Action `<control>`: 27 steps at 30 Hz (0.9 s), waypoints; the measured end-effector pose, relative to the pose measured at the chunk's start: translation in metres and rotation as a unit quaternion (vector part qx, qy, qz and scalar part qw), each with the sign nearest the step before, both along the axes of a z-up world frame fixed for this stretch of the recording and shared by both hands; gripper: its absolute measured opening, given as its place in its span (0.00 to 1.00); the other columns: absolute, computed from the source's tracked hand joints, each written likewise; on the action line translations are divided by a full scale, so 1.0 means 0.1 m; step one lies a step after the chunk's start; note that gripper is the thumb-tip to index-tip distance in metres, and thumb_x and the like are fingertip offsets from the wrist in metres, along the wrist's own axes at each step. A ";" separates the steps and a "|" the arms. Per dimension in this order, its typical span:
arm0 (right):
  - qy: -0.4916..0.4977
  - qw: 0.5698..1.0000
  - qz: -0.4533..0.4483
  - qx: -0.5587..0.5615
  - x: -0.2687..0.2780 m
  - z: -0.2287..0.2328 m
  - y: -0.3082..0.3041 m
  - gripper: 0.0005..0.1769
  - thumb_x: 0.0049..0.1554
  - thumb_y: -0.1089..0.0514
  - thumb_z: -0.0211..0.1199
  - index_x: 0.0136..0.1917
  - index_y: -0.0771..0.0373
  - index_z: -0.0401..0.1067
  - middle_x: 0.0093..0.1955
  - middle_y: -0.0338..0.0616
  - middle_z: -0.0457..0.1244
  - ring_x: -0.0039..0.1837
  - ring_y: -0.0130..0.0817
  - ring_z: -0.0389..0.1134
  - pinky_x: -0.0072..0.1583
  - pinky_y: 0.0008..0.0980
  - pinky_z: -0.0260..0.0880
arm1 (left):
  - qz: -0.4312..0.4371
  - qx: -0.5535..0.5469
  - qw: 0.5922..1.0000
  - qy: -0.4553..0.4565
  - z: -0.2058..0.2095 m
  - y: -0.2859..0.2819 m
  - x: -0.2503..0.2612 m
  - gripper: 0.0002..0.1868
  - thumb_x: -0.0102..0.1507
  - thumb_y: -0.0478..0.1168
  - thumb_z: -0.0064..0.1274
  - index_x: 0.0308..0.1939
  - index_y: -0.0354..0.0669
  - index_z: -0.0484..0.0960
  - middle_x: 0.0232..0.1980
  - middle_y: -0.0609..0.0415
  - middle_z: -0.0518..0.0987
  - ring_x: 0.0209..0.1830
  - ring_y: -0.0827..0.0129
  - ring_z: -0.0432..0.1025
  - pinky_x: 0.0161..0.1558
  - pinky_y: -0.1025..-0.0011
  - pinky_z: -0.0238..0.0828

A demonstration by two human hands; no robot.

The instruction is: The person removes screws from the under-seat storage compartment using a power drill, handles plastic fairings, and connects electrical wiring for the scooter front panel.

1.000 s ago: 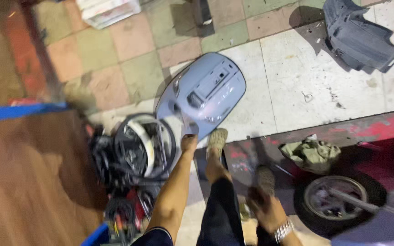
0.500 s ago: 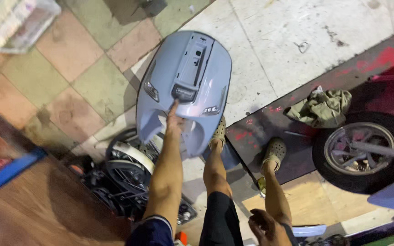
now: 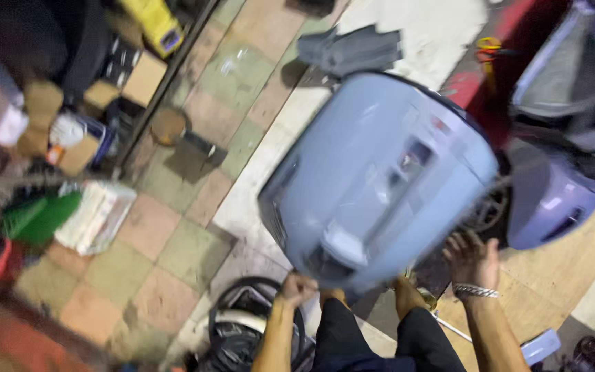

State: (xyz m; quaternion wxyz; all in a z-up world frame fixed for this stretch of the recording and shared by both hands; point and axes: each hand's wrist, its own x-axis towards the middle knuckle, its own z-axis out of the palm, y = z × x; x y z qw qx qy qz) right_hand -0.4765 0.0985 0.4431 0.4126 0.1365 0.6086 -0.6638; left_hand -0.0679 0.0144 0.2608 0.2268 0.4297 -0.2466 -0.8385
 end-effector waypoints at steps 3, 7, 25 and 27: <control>0.042 0.989 -0.060 -0.125 -0.32 0.33 0.61 0.25 0.72 0.36 0.43 0.57 0.59 0.64 0.50 0.43 0.64 0.56 0.39 0.63 0.60 0.42 0.65 | 0.064 0.225 0.960 0.155 0.91 -0.20 -0.30 0.21 0.64 0.52 0.44 0.50 0.38 0.72 0.53 0.48 0.75 0.53 0.60 0.69 0.55 0.62 0.64; 0.060 0.937 -0.064 -0.338 -0.30 0.34 1.70 0.28 0.76 0.39 0.40 0.44 0.60 0.61 0.40 0.47 0.60 0.50 0.44 0.59 0.59 0.44 0.61 | 0.035 0.243 0.966 0.080 1.68 -0.42 -1.22 0.46 0.64 0.70 0.39 0.70 0.35 0.68 0.73 0.42 0.70 0.72 0.50 0.64 0.74 0.52 0.55; 0.202 0.950 -0.069 -0.226 -1.79 1.40 3.77 0.26 0.63 0.48 0.43 0.27 0.60 0.52 0.29 0.49 0.53 0.38 0.39 0.52 0.44 0.36 0.53 | -0.357 0.140 0.919 -0.087 1.99 0.21 -4.32 0.22 0.61 0.48 0.46 0.46 0.31 0.83 0.39 0.41 0.86 0.30 0.56 0.80 0.32 0.62 0.81; 0.203 0.959 -0.044 -0.195 -2.14 1.37 3.78 0.25 0.61 0.47 0.43 0.26 0.59 0.51 0.29 0.50 0.54 0.36 0.39 0.53 0.43 0.35 0.54 | -0.364 0.192 0.908 -0.084 2.21 0.37 -4.52 0.24 0.60 0.47 0.45 0.48 0.31 0.82 0.39 0.39 0.86 0.28 0.56 0.80 0.28 0.62 0.80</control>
